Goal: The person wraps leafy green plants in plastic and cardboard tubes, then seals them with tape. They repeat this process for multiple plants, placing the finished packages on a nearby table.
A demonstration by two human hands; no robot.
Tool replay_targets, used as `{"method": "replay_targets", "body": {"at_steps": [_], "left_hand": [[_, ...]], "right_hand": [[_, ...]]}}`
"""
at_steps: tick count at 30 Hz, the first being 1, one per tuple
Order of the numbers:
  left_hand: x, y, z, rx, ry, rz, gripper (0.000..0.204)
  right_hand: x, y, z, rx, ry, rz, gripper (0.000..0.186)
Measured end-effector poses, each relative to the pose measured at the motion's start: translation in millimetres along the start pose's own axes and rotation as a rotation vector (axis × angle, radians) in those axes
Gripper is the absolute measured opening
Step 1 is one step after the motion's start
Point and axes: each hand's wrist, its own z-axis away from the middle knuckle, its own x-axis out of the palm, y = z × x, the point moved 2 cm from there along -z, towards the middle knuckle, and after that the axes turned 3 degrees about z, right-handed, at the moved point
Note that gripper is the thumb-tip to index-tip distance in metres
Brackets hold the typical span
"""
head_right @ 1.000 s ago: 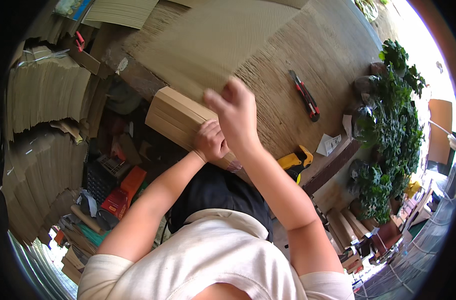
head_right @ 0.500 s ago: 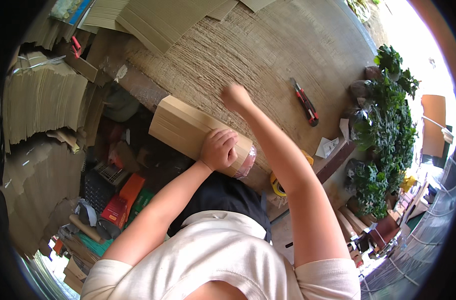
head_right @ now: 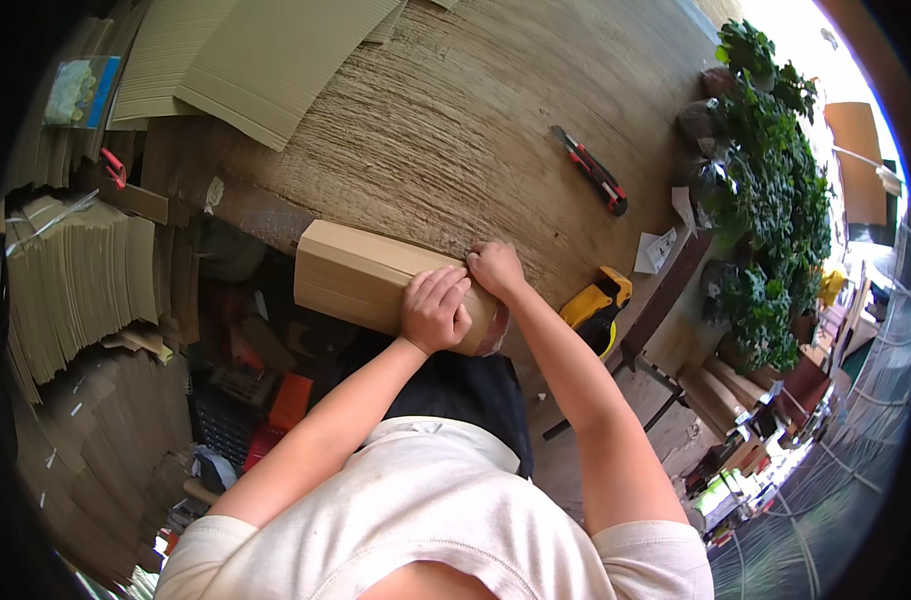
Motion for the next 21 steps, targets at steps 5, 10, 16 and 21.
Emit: {"method": "replay_targets", "body": {"at_steps": [5, 10, 16, 21], "left_hand": [[-3, 1, 7, 0.0, -0.007, -0.013, 0.029], [-6, 3, 14, 0.034, -0.024, -0.018, 0.026], [-17, 13, 16, 0.001, -0.251, -0.136, 0.045], [-23, -18, -46, -0.157, -1.102, -0.124, 0.1]], "right_hand": [[-9, 0, 25, -0.076, -0.187, -0.338, 0.04], [-28, -1, 59, -0.367, -0.309, -0.258, 0.098], [-10, -9, 80, -0.272, -0.135, -0.193, 0.107], [-14, -24, 119, -0.209, -0.039, -0.21, 0.098]]}}
